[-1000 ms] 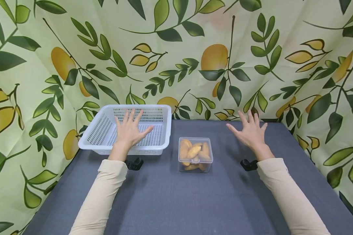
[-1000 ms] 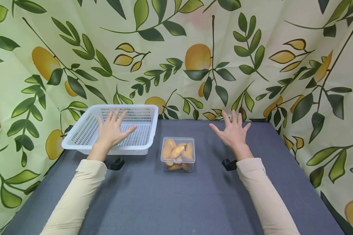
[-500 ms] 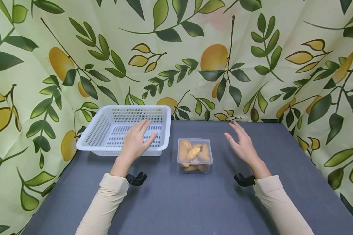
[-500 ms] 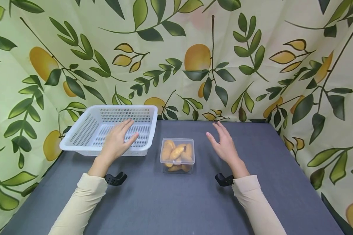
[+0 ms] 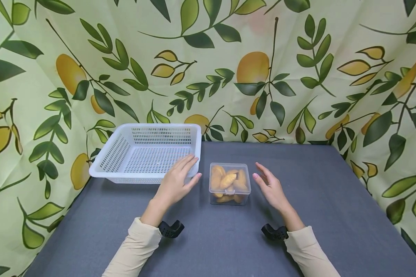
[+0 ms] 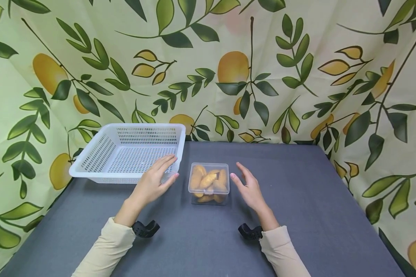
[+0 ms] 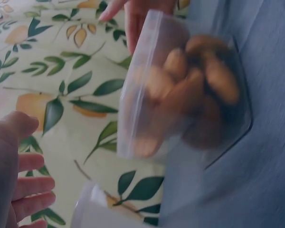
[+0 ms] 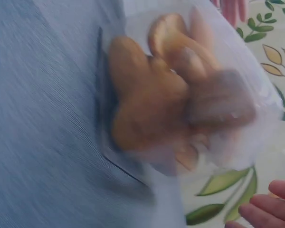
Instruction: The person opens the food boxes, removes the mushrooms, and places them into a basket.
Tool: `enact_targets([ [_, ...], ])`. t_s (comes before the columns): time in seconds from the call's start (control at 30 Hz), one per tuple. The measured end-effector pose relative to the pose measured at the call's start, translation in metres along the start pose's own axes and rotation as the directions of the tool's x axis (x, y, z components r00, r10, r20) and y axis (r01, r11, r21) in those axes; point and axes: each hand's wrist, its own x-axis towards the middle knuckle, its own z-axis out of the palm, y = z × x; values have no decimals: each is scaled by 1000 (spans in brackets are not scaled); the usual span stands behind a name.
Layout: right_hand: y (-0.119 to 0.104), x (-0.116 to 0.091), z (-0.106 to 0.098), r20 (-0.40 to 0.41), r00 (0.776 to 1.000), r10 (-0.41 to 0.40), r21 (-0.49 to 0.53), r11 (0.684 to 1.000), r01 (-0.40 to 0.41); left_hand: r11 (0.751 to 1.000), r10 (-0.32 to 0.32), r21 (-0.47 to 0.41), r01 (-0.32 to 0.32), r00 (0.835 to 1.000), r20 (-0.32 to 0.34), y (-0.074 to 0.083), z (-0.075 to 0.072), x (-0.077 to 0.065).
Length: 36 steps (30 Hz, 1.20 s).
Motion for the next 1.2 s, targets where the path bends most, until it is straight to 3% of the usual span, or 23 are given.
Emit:
enact_targets([
  [0.17,10,-3,17,39,999,-14,102,995,10,995,96,-36,-95,994,44,11,13,-3],
  [0.33,21,-5,27,80,997,-14,208,978,-3,979,204,-24,-203,976,69,21,26,-4],
  [0.5,27,-6,35,105,994,-1,272,962,-27,962,272,-7,-272,959,73,27,36,-2],
  [0.73,35,-6,48,120,991,-55,339,941,11,903,414,96,-419,908,65,33,50,4],
  [0.83,36,-6,50,116,991,-68,372,928,20,888,441,106,-447,894,75,34,56,5],
  [1.2,40,-7,49,106,993,-58,384,923,13,864,476,138,-485,875,92,39,65,8],
])
